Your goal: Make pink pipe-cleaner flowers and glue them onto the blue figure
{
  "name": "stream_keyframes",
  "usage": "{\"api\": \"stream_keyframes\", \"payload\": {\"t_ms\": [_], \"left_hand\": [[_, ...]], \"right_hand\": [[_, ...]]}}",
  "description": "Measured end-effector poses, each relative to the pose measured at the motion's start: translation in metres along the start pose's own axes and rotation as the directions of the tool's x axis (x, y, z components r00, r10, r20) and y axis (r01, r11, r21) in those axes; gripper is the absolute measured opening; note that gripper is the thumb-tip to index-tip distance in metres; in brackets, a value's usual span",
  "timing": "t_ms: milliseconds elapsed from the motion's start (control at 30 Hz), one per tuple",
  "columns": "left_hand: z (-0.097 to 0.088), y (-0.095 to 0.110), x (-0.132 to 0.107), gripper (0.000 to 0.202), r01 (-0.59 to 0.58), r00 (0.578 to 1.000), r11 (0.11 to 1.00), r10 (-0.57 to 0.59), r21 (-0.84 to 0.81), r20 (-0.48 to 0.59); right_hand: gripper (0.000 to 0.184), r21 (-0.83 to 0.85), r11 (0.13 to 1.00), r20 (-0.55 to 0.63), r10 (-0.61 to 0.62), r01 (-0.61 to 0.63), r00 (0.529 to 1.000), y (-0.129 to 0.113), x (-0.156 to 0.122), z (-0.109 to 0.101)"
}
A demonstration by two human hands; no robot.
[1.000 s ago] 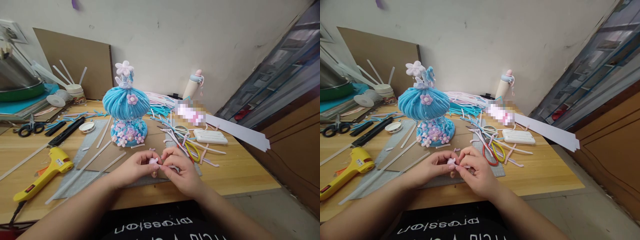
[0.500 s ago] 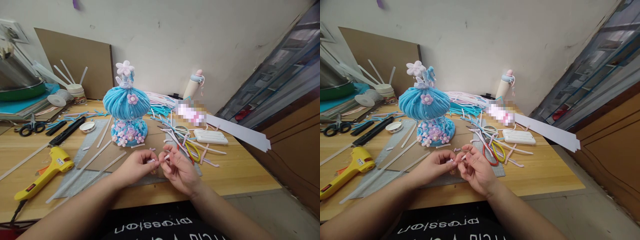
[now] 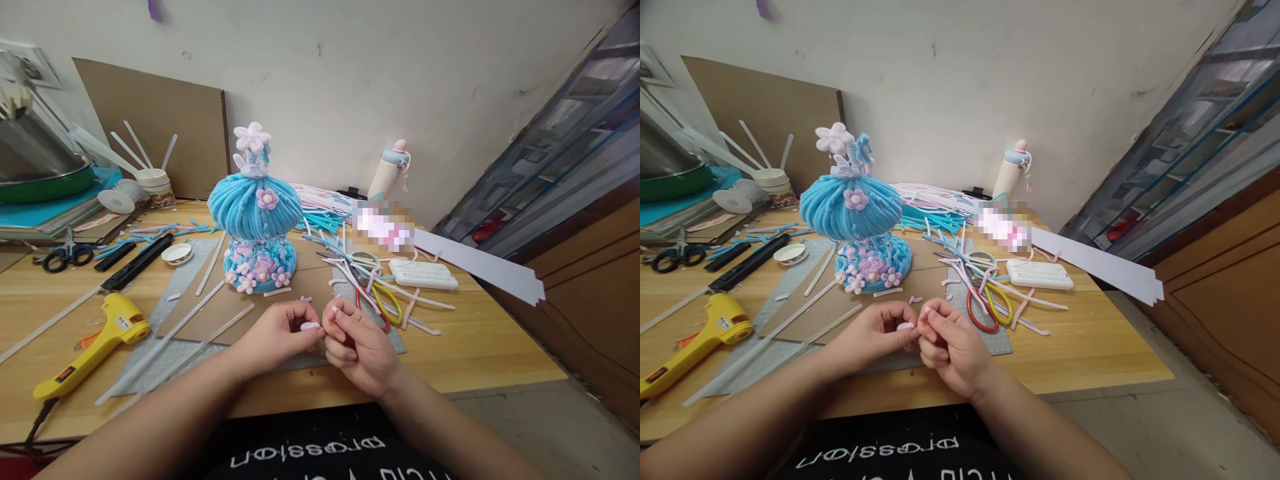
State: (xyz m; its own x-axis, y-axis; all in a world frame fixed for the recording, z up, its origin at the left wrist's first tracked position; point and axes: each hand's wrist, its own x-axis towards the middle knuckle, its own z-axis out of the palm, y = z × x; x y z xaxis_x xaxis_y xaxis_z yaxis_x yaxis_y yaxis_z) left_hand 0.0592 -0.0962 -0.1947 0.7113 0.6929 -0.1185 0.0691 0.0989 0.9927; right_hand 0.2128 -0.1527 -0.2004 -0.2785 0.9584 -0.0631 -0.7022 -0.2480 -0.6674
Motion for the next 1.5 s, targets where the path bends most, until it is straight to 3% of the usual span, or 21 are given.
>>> {"api": "stream_keyframes", "payload": {"t_ms": [200, 367, 533, 667, 800, 900, 933, 967, 1000, 1033, 1100, 1133, 1167, 1233, 1300, 1500], "left_hand": [[0.0, 0.0, -0.002, 0.019, -0.041, 0.998, 0.977, 0.033, 0.21, 0.044], [0.0, 0.0, -0.003, 0.019, -0.011, 0.993, 0.968, -0.018, 0.251, 0.114], [0.0, -0.004, -0.004, 0.015, -0.009, 0.988, 0.956, -0.037, 0.294, 0.148], [-0.002, 0.0, -0.002, 0.018, 0.024, 0.992, 0.977, -0.049, 0.214, 0.112], [-0.006, 0.004, 0.003, 0.025, 0.028, 0.997, 0.995, -0.021, -0.093, 0.076], [-0.009, 0.002, 0.006, 0.034, -0.017, 1.0, 0.975, 0.014, -0.221, -0.014], [-0.01, 0.0, 0.006, 0.035, -0.014, 0.999, 0.971, 0.006, -0.239, -0.036], [-0.011, -0.001, 0.007, 0.035, -0.002, 0.999, 0.968, -0.011, -0.252, -0.049], [-0.011, -0.002, 0.007, 0.034, 0.015, 0.998, 0.963, -0.03, -0.268, -0.054], [-0.012, -0.003, 0.007, 0.034, 0.032, 0.997, 0.958, -0.05, -0.286, -0.056], [-0.013, -0.003, 0.006, 0.033, 0.064, 0.996, 0.947, -0.08, -0.315, -0.038], [-0.013, -0.003, 0.006, 0.033, 0.077, 0.996, 0.944, -0.087, -0.322, -0.018], [-0.013, -0.002, 0.006, 0.034, 0.087, 0.996, 0.942, -0.091, -0.323, 0.003], [-0.012, 0.0, 0.005, 0.035, 0.097, 0.995, 0.944, -0.095, -0.316, 0.022], [-0.012, 0.001, 0.005, 0.037, 0.101, 0.995, 0.946, -0.103, -0.307, 0.011], [-0.011, 0.005, 0.005, 0.039, 0.136, 0.989, 0.944, -0.148, -0.302, -0.019]], "right_hand": [[0.015, -0.023, 0.986, -0.123, 0.159, -0.163, 0.98, -0.009, -0.003, 0.002], [0.017, 0.045, 0.938, -0.135, 0.346, -0.343, 0.928, -0.017, -0.007, -0.005], [0.019, 0.067, 0.917, -0.141, 0.398, -0.392, 0.906, -0.019, -0.01, -0.01], [0.015, 0.058, 0.962, -0.117, 0.273, -0.268, 0.955, -0.013, -0.006, -0.004], [0.011, 0.009, 0.999, -0.102, 0.043, -0.042, 0.994, -0.005, 0.0, 0.001], [0.01, -0.219, 0.972, -0.118, -0.117, 0.089, 0.986, -0.002, -0.001, 0.0], [0.011, -0.369, 0.914, -0.123, -0.229, 0.17, 0.966, -0.003, -0.003, -0.001], [0.014, -0.548, 0.795, -0.095, -0.365, 0.258, 0.926, -0.005, -0.005, -0.001], [0.019, -0.724, 0.604, -0.011, -0.492, 0.333, 0.87, -0.008, -0.007, -0.001], [0.024, -0.855, 0.357, 0.121, -0.57, 0.377, 0.813, -0.012, -0.009, 0.0], [0.03, -0.916, -0.125, 0.385, -0.533, 0.38, 0.753, -0.019, -0.011, 0.002], [0.032, -0.887, -0.288, 0.458, -0.458, 0.36, 0.762, -0.021, -0.011, 0.004], [0.032, -0.854, -0.39, 0.49, -0.385, 0.343, 0.782, -0.023, -0.011, 0.005], [0.027, -0.822, -0.474, 0.489, -0.299, 0.317, 0.82, -0.024, -0.008, 0.007], [0.019, -0.818, -0.482, 0.473, -0.254, 0.314, 0.843, -0.023, -0.006, 0.007], [0.027, -0.881, -0.356, 0.42, -0.286, 0.312, 0.861, -0.02, -0.005, 0.008]]}}
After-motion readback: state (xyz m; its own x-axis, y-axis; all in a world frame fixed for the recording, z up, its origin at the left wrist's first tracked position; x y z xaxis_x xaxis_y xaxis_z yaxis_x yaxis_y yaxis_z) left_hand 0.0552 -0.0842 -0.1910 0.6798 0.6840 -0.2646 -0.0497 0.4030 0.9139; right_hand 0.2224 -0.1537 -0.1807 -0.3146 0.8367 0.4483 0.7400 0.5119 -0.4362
